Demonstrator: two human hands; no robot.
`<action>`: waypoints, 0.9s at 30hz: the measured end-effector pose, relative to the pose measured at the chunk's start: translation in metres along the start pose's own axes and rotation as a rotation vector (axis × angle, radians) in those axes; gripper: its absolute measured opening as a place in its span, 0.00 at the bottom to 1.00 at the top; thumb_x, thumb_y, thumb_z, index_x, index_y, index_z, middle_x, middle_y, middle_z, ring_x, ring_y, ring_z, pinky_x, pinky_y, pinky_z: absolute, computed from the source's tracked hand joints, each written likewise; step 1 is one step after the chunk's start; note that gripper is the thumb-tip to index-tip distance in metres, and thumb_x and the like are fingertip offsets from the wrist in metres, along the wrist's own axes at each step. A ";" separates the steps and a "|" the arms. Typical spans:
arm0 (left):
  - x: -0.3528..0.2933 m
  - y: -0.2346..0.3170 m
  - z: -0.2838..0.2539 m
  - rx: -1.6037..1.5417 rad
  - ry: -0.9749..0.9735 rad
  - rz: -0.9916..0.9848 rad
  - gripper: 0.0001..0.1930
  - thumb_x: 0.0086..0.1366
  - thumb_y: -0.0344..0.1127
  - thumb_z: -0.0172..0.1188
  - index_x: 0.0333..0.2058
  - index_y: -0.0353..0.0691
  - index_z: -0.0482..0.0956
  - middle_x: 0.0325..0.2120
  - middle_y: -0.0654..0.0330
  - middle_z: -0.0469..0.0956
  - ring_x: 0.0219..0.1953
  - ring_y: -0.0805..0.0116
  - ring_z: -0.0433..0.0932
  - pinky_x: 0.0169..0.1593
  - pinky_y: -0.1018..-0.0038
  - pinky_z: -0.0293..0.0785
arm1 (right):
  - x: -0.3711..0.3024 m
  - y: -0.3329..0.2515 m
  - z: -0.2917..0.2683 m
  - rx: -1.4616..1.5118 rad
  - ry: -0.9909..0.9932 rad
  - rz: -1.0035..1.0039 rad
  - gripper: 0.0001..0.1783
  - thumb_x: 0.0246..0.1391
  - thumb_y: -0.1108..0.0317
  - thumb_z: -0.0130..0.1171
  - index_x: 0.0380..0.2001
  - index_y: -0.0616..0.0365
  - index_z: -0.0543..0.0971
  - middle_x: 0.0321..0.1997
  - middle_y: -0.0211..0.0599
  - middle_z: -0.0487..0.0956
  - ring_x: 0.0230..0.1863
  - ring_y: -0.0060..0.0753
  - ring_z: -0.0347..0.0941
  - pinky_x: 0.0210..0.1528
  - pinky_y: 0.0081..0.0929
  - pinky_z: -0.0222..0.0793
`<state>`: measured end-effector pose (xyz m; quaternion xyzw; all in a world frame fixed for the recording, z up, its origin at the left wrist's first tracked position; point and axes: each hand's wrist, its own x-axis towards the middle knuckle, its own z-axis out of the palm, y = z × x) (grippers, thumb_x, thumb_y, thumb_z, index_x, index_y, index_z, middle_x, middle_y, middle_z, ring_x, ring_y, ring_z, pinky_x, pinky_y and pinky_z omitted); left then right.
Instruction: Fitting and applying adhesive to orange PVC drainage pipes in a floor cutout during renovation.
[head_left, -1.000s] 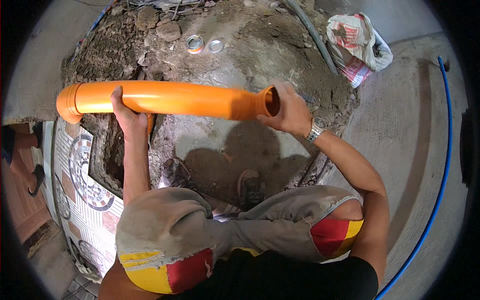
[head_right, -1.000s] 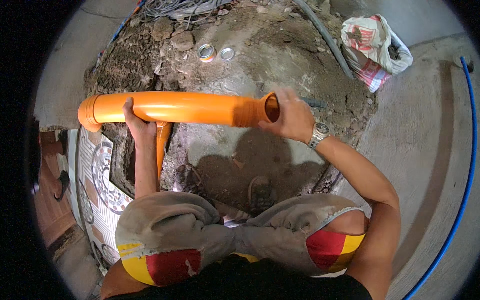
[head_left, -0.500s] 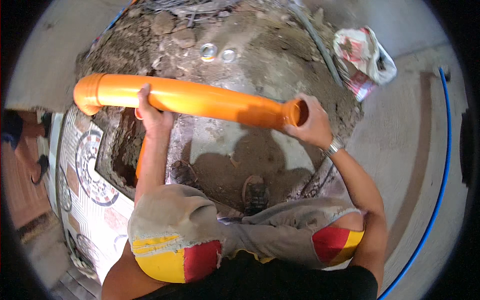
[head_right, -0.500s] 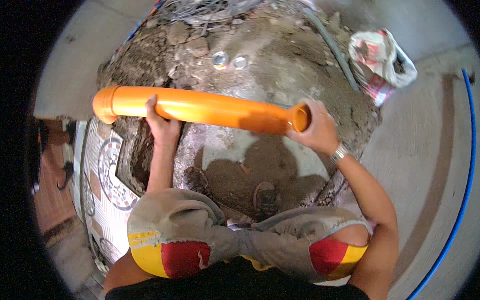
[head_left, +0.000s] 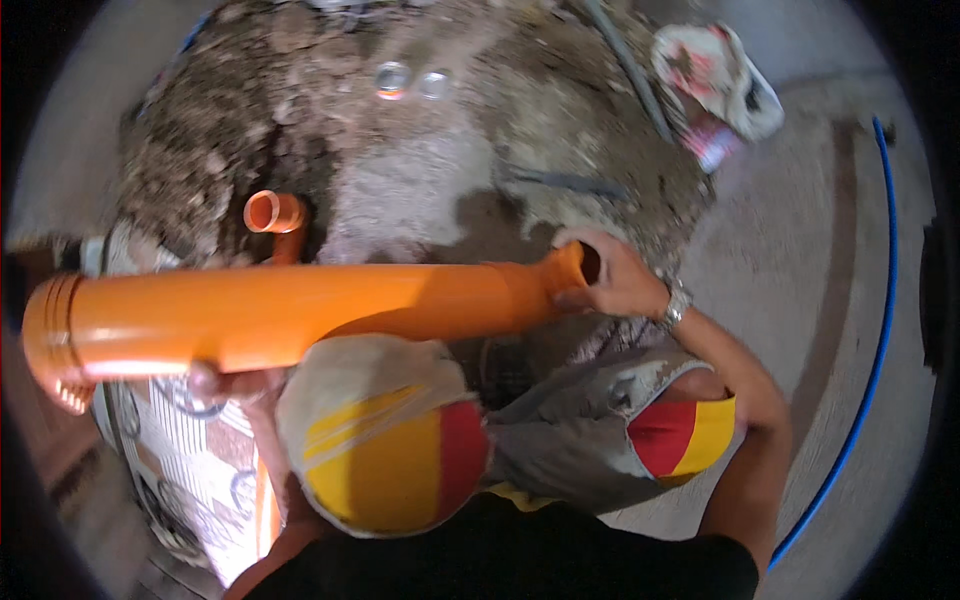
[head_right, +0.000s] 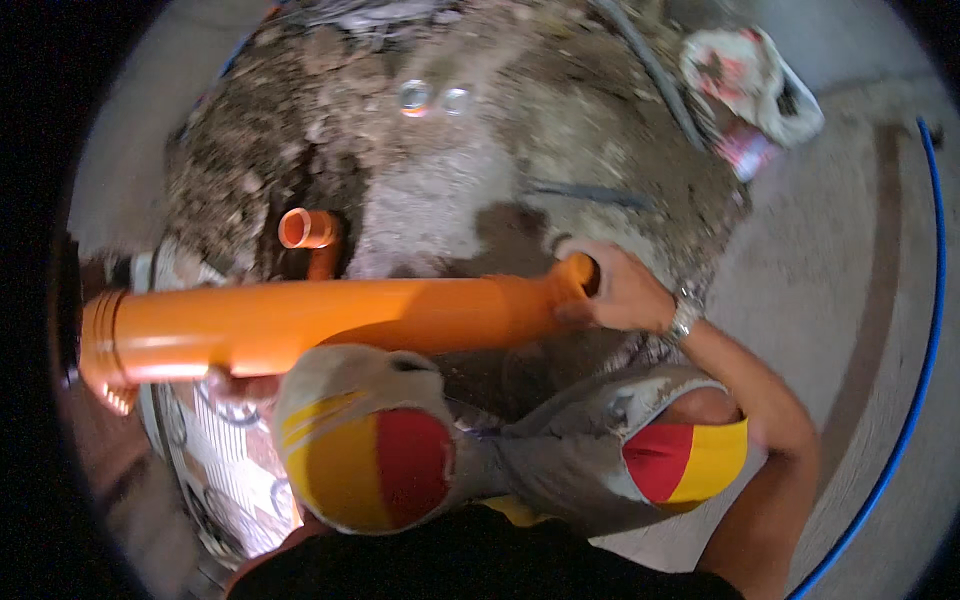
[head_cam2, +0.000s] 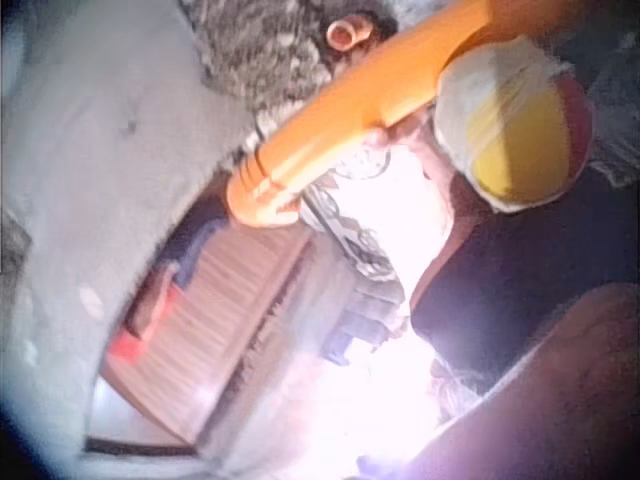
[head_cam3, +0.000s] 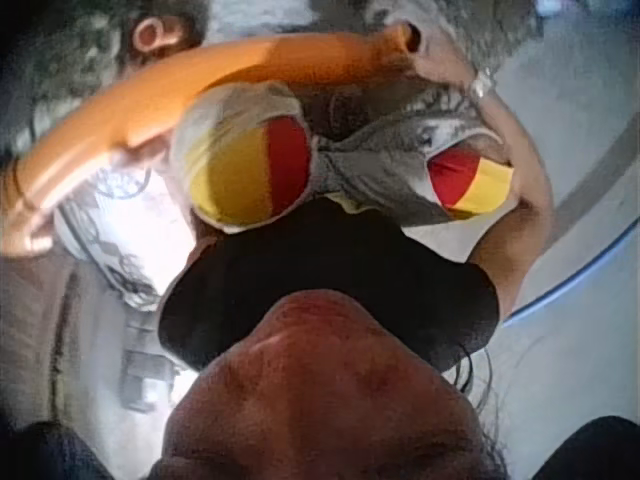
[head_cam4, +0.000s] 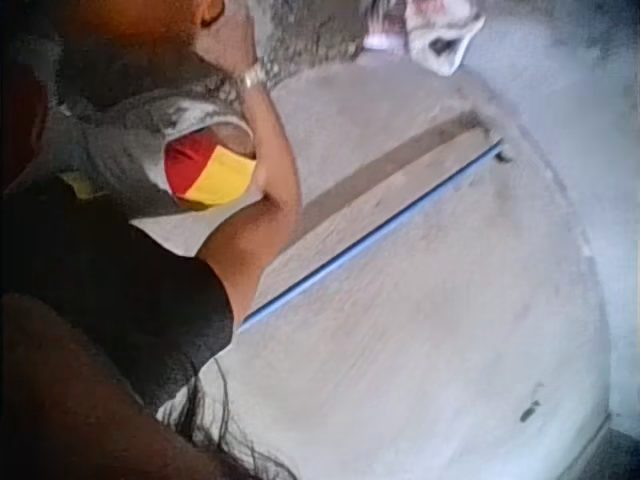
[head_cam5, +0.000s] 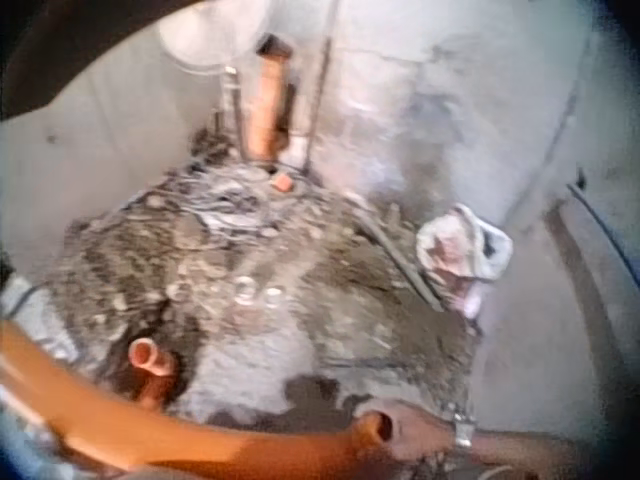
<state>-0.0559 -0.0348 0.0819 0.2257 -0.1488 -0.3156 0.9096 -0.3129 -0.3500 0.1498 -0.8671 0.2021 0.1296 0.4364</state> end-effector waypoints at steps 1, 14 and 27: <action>0.006 -0.011 -0.001 -0.021 -0.003 -0.054 0.44 0.55 0.47 0.66 0.67 0.35 0.60 0.60 0.49 0.69 0.63 0.51 0.69 0.67 0.52 0.66 | 0.000 -0.006 -0.003 -0.034 0.002 -0.039 0.37 0.41 0.57 0.79 0.54 0.55 0.76 0.55 0.43 0.78 0.58 0.44 0.75 0.62 0.37 0.68; 0.009 -0.023 -0.003 -0.078 0.002 -0.222 0.42 0.56 0.47 0.65 0.66 0.36 0.61 0.59 0.49 0.70 0.62 0.52 0.69 0.67 0.51 0.66 | -0.007 -0.020 -0.027 -0.031 -0.052 0.009 0.38 0.35 0.52 0.77 0.52 0.55 0.77 0.48 0.42 0.81 0.51 0.44 0.78 0.57 0.35 0.71; 0.013 -0.014 0.001 -0.121 0.018 -0.246 0.40 0.57 0.46 0.65 0.65 0.36 0.63 0.58 0.49 0.71 0.62 0.52 0.70 0.67 0.51 0.66 | -0.010 0.004 -0.027 0.000 -0.052 -0.085 0.38 0.34 0.55 0.77 0.51 0.57 0.77 0.45 0.42 0.82 0.45 0.41 0.79 0.52 0.34 0.72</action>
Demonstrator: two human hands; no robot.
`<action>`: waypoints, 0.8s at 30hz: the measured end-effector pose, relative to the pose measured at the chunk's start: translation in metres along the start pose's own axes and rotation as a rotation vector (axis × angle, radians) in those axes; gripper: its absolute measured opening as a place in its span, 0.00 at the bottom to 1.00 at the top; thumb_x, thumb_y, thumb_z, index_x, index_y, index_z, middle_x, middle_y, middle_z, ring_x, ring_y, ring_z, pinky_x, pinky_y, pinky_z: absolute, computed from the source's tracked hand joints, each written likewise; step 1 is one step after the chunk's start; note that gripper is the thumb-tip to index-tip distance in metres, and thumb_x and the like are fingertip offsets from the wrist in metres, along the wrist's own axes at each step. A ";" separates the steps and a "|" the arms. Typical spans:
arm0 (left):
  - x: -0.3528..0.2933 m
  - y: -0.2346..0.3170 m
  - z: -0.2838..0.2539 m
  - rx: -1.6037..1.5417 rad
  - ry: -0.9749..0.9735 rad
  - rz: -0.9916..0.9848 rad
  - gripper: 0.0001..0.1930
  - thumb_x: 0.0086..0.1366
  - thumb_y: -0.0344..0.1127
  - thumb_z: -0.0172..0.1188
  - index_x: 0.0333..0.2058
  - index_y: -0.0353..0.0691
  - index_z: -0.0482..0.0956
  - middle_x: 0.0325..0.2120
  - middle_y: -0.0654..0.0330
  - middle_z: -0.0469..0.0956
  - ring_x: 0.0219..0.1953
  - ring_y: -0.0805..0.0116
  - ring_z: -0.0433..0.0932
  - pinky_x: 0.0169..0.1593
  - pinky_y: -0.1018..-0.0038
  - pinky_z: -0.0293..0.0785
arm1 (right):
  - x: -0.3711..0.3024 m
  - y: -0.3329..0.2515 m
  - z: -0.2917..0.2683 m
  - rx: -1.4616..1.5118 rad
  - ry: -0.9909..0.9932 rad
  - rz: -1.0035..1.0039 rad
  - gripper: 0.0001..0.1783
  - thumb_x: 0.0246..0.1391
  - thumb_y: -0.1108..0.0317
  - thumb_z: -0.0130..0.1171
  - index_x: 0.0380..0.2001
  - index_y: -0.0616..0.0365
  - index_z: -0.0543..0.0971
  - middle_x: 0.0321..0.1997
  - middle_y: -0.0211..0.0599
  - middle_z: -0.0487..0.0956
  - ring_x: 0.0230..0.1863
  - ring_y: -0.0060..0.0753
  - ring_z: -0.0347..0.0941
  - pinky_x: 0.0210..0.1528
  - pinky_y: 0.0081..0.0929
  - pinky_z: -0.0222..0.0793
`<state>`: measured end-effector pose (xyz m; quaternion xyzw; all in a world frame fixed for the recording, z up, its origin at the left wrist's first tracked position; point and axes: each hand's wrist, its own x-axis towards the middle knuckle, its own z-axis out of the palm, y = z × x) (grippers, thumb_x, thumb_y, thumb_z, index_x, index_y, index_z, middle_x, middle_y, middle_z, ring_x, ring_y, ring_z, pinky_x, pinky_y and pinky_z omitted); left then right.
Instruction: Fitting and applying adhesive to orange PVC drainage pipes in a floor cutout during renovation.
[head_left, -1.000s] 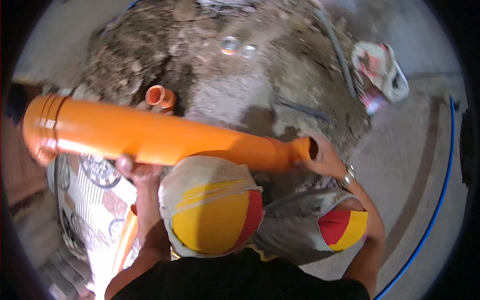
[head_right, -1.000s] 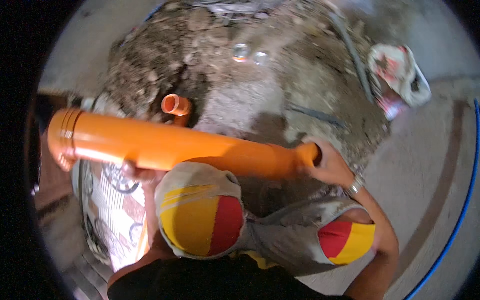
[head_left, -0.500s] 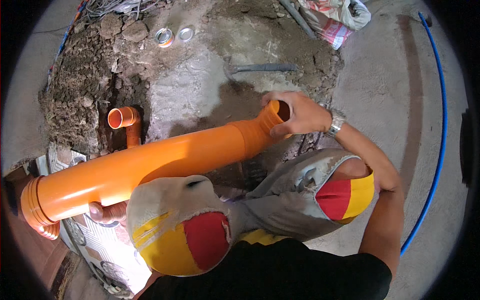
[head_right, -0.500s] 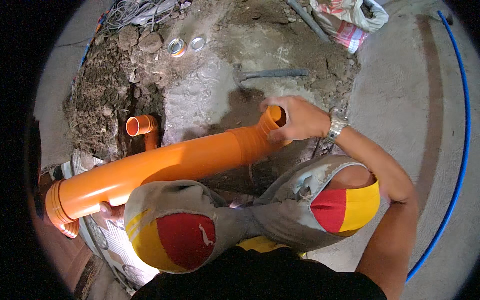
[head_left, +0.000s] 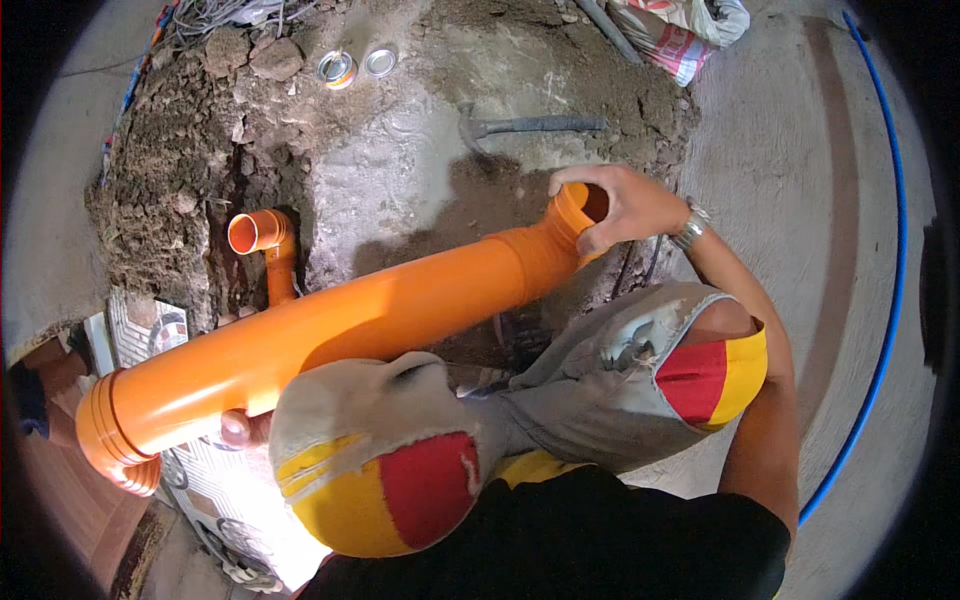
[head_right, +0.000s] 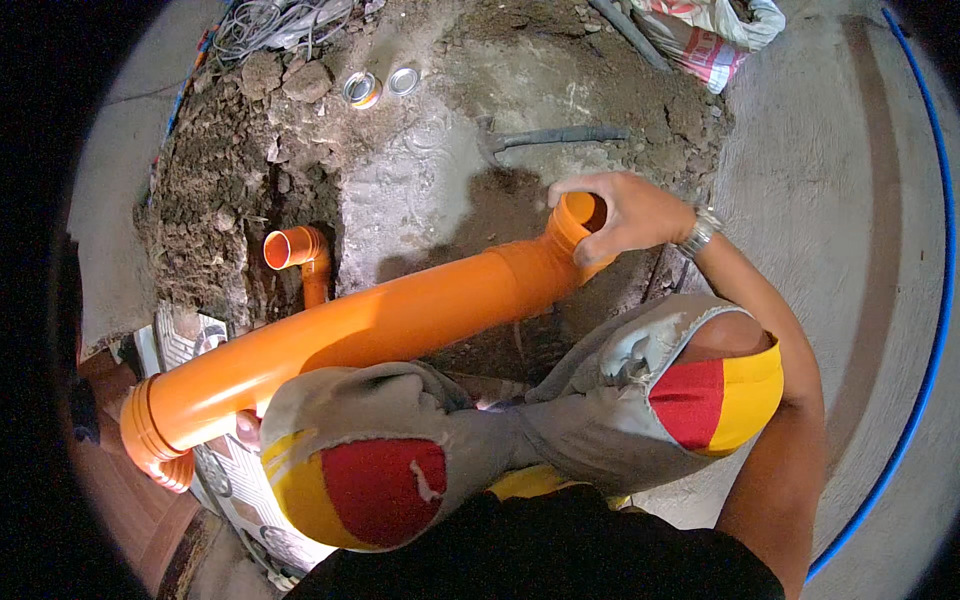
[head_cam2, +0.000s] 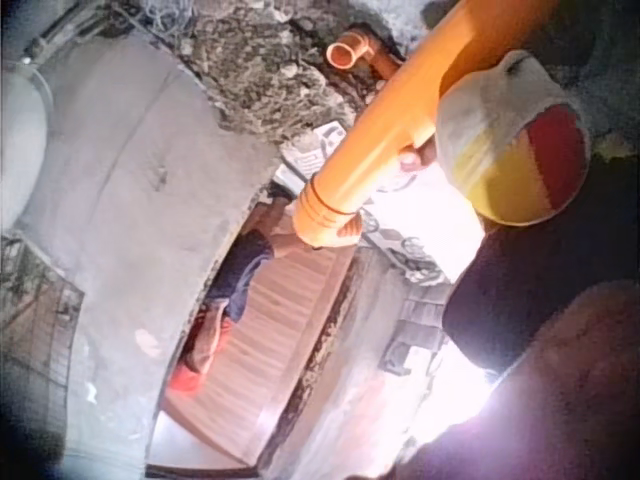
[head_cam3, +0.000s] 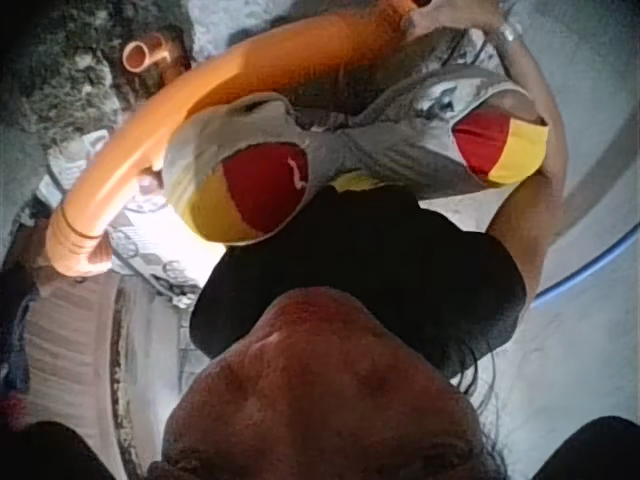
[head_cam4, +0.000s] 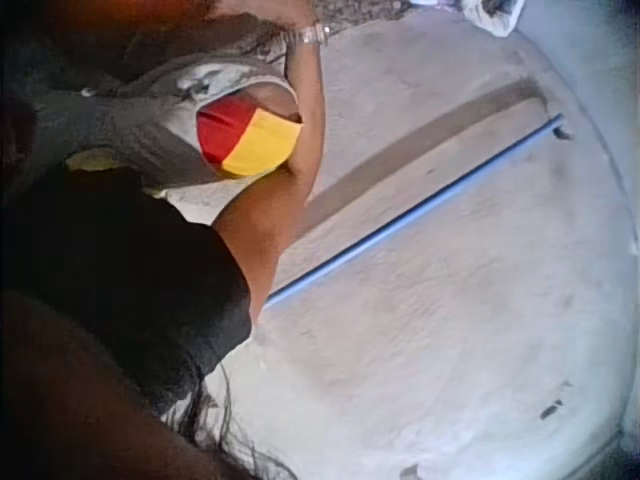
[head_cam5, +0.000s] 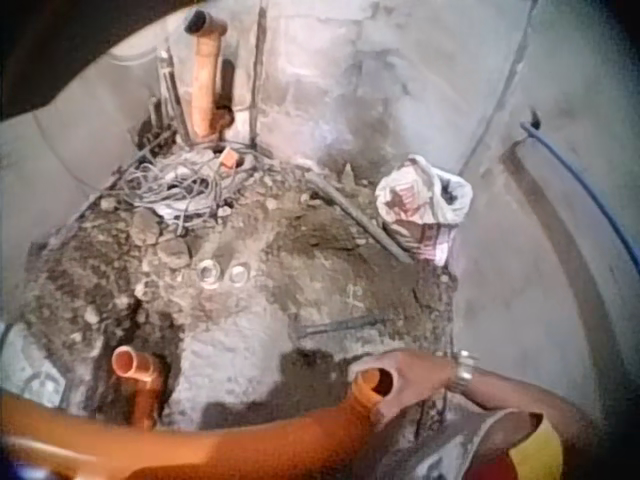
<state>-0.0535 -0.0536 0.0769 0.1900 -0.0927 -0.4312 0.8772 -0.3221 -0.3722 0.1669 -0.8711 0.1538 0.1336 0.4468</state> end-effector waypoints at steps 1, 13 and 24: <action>0.003 -0.002 0.001 -0.006 -0.001 -0.003 0.40 0.57 0.46 0.65 0.65 0.36 0.63 0.58 0.49 0.71 0.61 0.52 0.70 0.67 0.51 0.66 | -0.003 0.003 0.001 -0.001 0.005 0.004 0.38 0.34 0.55 0.77 0.51 0.57 0.77 0.45 0.42 0.82 0.45 0.41 0.79 0.52 0.34 0.72; 0.015 -0.036 0.017 -0.070 0.021 -0.116 0.38 0.58 0.46 0.64 0.64 0.36 0.64 0.58 0.49 0.72 0.61 0.53 0.71 0.67 0.51 0.66 | 0.001 0.000 -0.002 -0.084 0.077 0.048 0.41 0.32 0.50 0.76 0.52 0.57 0.79 0.47 0.44 0.84 0.45 0.45 0.81 0.50 0.39 0.75; 0.002 0.050 0.048 0.411 0.140 0.326 0.28 0.63 0.46 0.63 0.58 0.37 0.72 0.55 0.52 0.75 0.60 0.54 0.73 0.66 0.49 0.66 | 0.036 0.001 -0.051 -0.215 0.394 -0.031 0.40 0.39 0.55 0.76 0.57 0.55 0.76 0.53 0.45 0.79 0.55 0.44 0.77 0.60 0.38 0.71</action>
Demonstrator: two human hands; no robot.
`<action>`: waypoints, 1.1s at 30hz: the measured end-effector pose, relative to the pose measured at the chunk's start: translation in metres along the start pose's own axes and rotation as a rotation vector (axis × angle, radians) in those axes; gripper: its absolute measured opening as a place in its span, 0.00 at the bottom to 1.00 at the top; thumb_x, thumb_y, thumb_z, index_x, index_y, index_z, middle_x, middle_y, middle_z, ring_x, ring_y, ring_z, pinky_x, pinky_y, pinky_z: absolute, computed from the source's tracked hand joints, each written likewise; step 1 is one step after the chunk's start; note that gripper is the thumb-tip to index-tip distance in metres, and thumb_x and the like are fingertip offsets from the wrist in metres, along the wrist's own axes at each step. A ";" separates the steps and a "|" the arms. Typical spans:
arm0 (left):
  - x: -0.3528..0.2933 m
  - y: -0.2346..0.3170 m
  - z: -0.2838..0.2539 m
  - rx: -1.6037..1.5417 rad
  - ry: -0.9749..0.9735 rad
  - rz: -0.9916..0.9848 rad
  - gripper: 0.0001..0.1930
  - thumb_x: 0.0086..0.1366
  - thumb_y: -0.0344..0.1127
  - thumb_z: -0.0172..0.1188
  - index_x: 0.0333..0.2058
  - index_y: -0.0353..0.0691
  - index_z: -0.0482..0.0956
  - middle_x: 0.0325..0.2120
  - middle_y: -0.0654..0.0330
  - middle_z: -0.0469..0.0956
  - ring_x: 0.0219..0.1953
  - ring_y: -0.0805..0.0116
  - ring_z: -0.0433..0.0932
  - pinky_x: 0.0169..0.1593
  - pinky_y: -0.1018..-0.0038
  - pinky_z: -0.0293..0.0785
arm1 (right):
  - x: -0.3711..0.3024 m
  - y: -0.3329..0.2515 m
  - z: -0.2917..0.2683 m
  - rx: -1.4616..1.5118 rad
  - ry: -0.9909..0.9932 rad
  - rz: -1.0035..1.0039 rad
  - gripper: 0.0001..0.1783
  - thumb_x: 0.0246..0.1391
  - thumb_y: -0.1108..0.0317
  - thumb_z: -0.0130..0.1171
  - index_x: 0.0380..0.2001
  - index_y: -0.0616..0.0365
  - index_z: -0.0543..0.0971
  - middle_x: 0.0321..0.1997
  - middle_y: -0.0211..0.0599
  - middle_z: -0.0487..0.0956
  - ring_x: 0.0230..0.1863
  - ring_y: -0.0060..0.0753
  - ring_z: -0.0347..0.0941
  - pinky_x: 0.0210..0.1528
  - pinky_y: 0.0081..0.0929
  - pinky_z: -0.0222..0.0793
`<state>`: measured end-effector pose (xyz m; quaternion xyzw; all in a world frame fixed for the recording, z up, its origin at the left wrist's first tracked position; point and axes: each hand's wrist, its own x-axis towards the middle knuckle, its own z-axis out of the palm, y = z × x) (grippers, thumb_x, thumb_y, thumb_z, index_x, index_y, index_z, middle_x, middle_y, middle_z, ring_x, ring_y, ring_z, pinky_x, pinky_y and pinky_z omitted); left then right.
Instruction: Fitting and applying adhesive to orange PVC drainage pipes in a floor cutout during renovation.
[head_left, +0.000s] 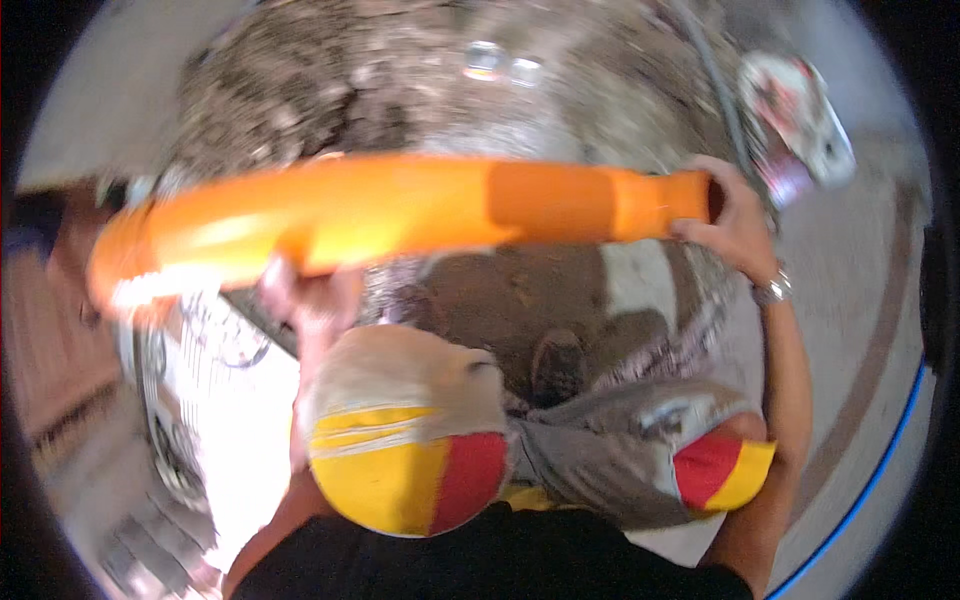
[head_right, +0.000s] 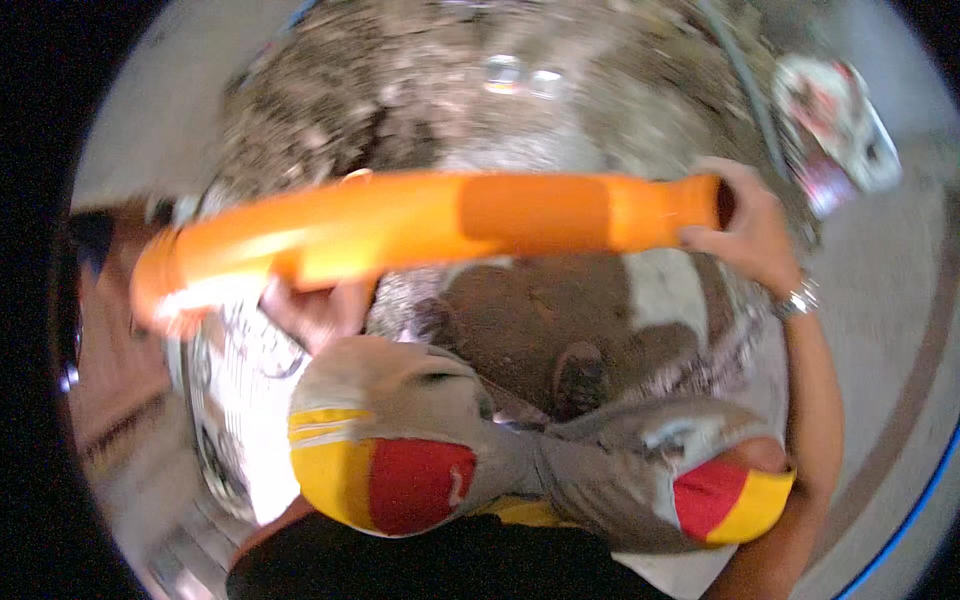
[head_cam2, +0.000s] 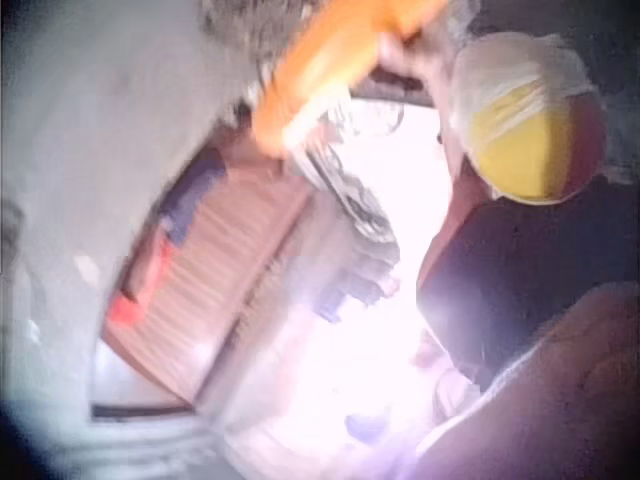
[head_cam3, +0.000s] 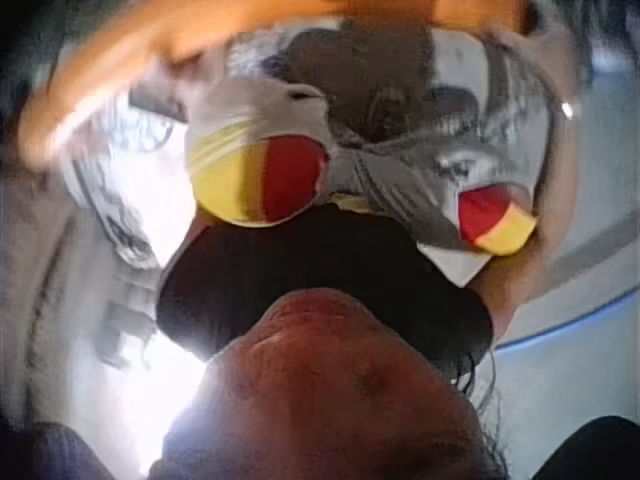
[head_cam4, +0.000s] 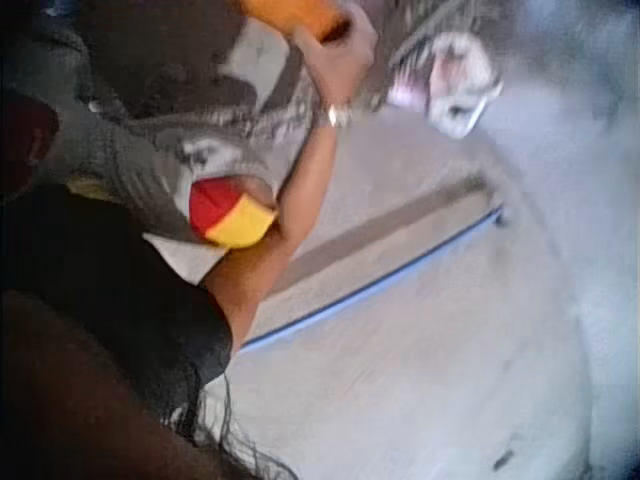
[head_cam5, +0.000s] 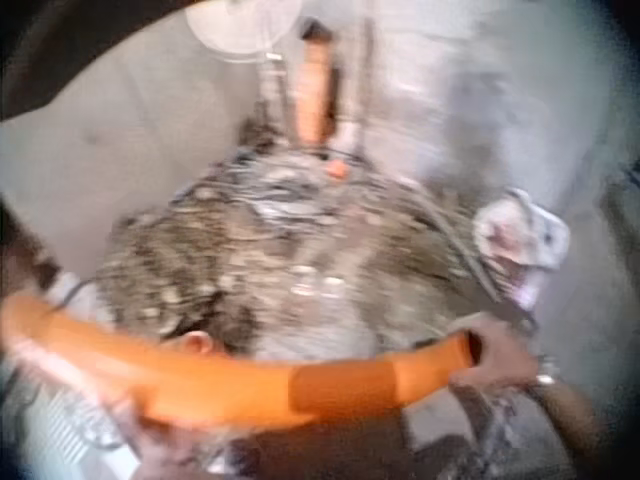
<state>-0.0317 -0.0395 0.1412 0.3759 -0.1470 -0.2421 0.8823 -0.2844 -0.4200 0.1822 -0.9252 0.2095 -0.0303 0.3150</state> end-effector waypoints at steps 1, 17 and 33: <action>0.014 -0.015 -0.012 -0.195 0.004 -0.023 0.26 0.65 0.48 0.63 0.55 0.39 0.75 0.56 0.55 0.76 0.61 0.54 0.72 0.67 0.50 0.66 | 0.015 0.008 -0.010 -0.058 0.068 -0.046 0.39 0.41 0.56 0.76 0.57 0.55 0.75 0.54 0.44 0.78 0.55 0.45 0.77 0.60 0.38 0.71; 0.107 -0.179 -0.083 -0.475 0.075 -0.361 0.27 0.63 0.40 0.66 0.58 0.38 0.69 0.56 0.50 0.74 0.61 0.50 0.72 0.69 0.43 0.63 | 0.131 0.099 0.006 -0.452 0.151 -0.095 0.43 0.46 0.54 0.73 0.64 0.57 0.69 0.62 0.48 0.73 0.64 0.53 0.70 0.65 0.45 0.66; 0.104 -0.188 -0.099 -0.420 0.108 -0.390 0.29 0.63 0.43 0.66 0.59 0.38 0.70 0.58 0.52 0.74 0.64 0.52 0.70 0.71 0.46 0.60 | 0.151 0.105 0.002 -0.498 0.095 -0.130 0.43 0.44 0.51 0.73 0.64 0.50 0.70 0.60 0.47 0.72 0.61 0.53 0.72 0.60 0.47 0.71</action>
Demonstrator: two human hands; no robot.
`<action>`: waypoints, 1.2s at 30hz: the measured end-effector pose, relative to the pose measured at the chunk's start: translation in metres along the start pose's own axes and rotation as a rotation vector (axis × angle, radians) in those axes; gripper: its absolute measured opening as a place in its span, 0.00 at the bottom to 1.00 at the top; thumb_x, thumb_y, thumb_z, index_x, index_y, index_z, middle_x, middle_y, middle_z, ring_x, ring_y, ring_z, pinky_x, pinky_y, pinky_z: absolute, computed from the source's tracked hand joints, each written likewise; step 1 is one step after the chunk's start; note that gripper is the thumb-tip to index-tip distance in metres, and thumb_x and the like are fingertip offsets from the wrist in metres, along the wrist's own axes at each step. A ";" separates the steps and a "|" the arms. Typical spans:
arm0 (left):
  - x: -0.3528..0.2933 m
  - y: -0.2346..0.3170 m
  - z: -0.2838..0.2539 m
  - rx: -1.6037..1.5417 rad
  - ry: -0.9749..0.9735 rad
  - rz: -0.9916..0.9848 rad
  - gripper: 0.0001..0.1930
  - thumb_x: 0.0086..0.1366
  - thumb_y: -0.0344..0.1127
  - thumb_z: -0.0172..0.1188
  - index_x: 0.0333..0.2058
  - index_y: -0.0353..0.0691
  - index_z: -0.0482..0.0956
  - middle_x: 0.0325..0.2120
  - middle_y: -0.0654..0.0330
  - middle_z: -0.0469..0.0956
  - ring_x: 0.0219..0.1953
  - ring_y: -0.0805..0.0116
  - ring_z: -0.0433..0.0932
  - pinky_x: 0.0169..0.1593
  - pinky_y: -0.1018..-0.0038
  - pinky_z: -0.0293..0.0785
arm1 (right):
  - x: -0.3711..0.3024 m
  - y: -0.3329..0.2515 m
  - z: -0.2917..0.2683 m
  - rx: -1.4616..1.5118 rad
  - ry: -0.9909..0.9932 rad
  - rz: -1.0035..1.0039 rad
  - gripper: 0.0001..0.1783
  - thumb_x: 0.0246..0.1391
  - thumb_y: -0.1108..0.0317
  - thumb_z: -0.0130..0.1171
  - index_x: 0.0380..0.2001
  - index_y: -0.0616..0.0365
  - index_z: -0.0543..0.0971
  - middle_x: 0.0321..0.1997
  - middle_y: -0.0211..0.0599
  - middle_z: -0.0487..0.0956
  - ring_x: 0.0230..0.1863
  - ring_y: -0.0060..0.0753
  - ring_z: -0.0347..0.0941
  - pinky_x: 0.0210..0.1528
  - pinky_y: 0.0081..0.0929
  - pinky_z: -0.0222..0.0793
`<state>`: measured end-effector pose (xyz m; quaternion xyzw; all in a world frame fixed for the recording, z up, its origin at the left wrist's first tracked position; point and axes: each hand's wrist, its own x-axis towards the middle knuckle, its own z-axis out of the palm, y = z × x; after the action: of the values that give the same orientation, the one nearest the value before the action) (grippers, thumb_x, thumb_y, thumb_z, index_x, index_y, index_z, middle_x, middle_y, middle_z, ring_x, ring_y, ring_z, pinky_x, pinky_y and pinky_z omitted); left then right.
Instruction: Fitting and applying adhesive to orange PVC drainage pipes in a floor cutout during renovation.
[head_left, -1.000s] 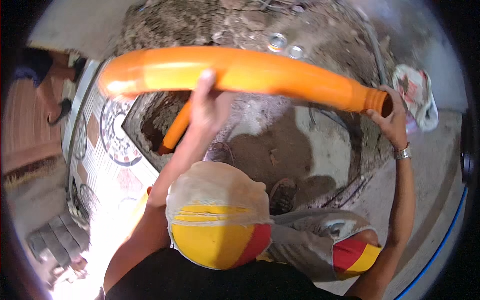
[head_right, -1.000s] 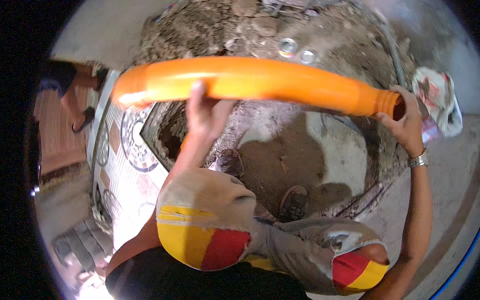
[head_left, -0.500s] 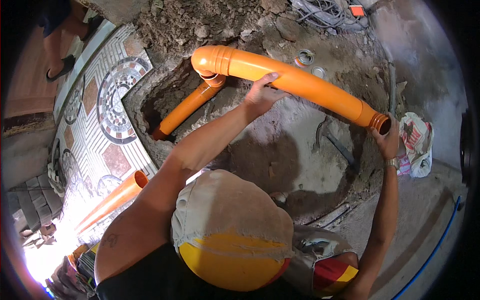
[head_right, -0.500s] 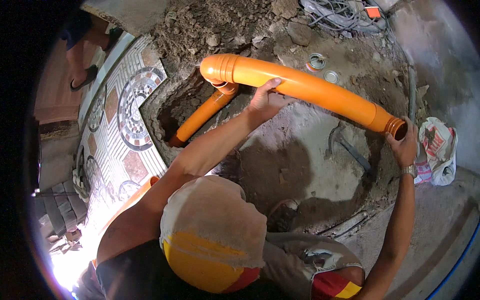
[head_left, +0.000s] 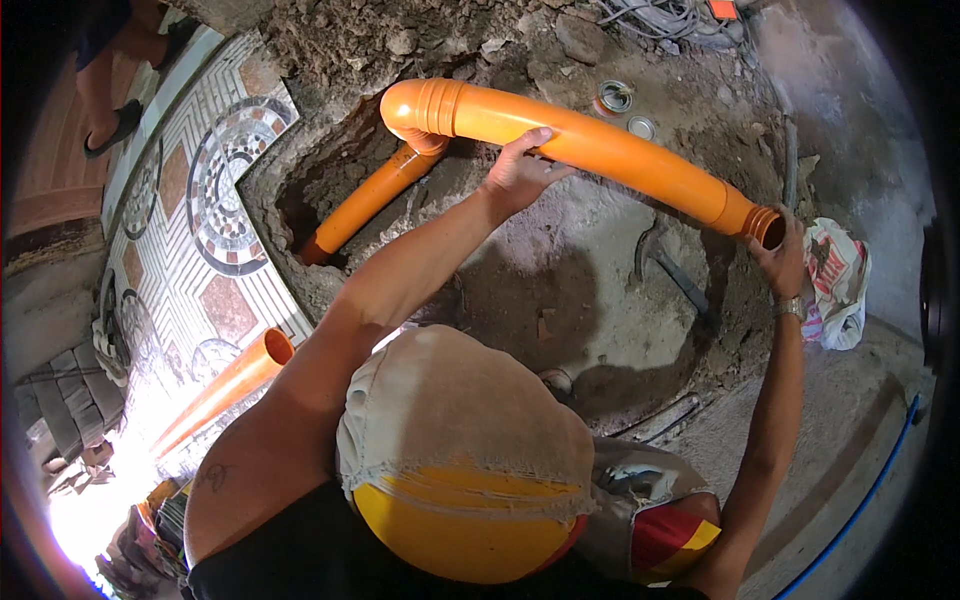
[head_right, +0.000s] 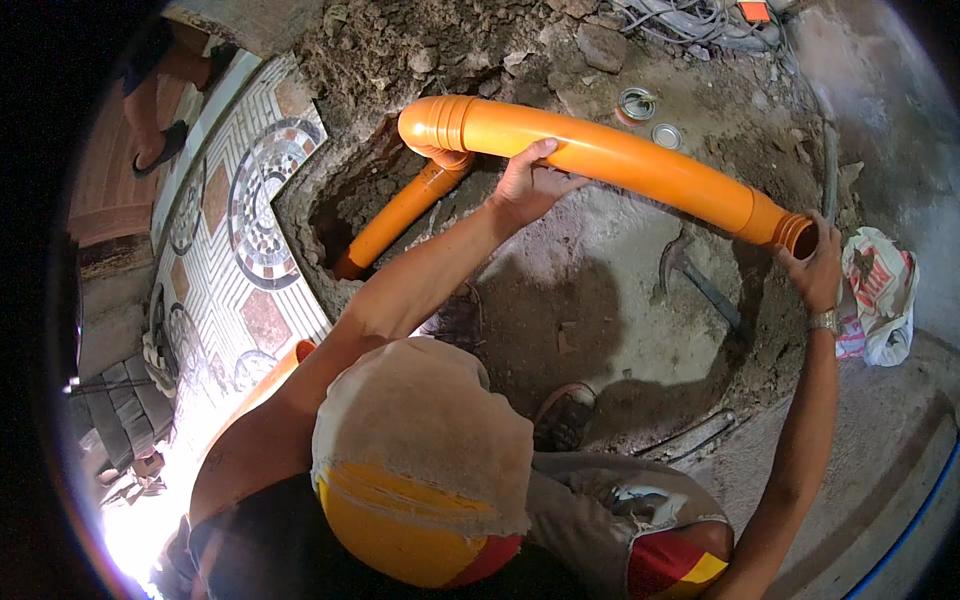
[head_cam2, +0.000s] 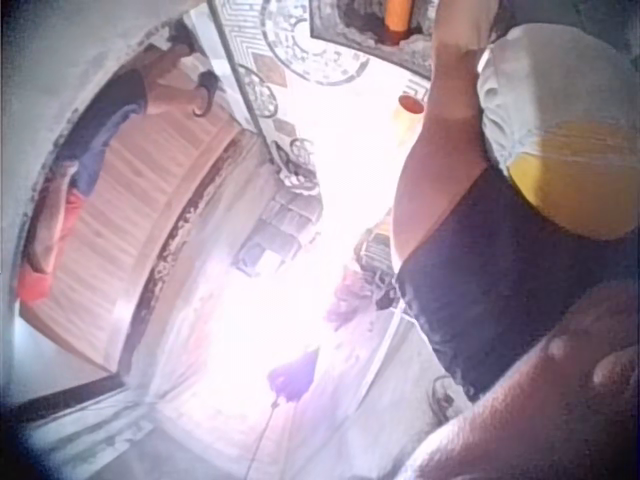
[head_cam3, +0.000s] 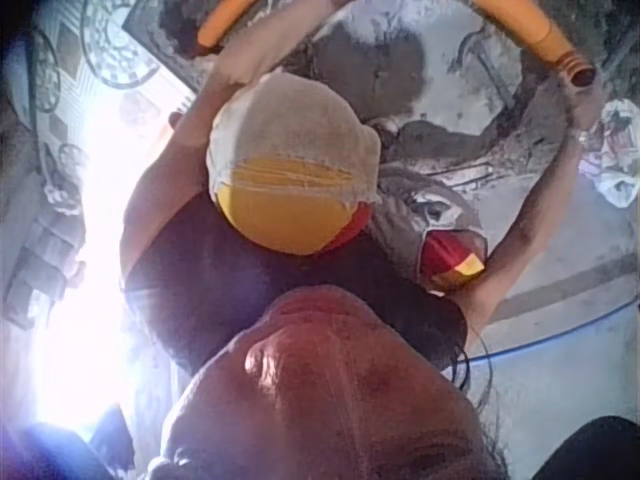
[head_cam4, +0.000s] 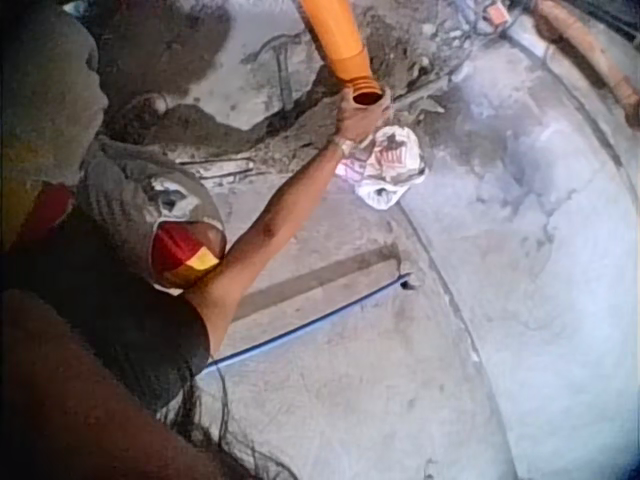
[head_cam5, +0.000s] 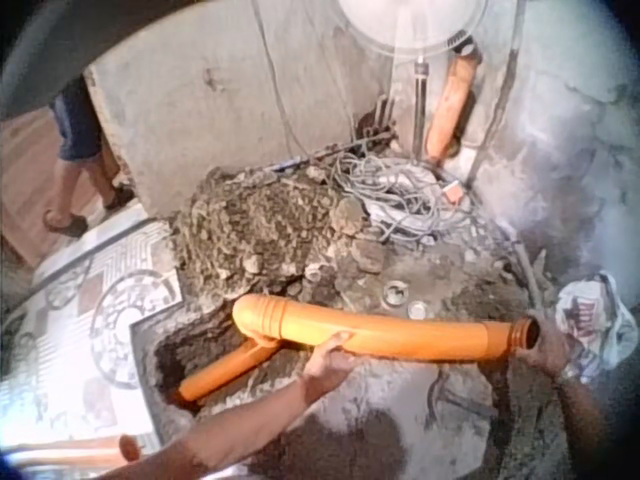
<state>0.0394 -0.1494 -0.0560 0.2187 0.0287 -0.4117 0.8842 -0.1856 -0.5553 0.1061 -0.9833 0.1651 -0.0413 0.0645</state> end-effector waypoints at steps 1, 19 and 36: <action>0.000 -0.001 -0.001 -0.001 0.001 0.000 0.29 0.63 0.43 0.66 0.59 0.38 0.70 0.58 0.52 0.74 0.64 0.52 0.70 0.71 0.46 0.60 | -0.003 0.000 0.002 0.000 -0.001 0.000 0.43 0.44 0.51 0.73 0.64 0.50 0.70 0.60 0.47 0.72 0.61 0.53 0.72 0.60 0.47 0.71; -0.012 0.008 -0.007 0.036 0.013 -0.066 0.28 0.61 0.41 0.65 0.58 0.40 0.71 0.56 0.54 0.76 0.62 0.54 0.72 0.70 0.44 0.60 | -0.030 -0.022 -0.009 -0.022 0.035 -0.033 0.44 0.46 0.50 0.74 0.65 0.52 0.70 0.60 0.50 0.74 0.59 0.55 0.74 0.58 0.48 0.73; 0.011 -0.012 -0.014 0.108 0.183 -0.069 0.43 0.57 0.50 0.75 0.64 0.38 0.63 0.64 0.53 0.65 0.68 0.50 0.64 0.74 0.50 0.58 | 0.007 0.026 0.035 0.018 -0.096 0.189 0.52 0.39 0.48 0.79 0.66 0.45 0.64 0.59 0.54 0.69 0.59 0.63 0.71 0.60 0.52 0.72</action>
<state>0.0399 -0.1581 -0.0750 0.3015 0.0944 -0.4214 0.8501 -0.1841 -0.5782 0.0678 -0.9636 0.2534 0.0108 0.0849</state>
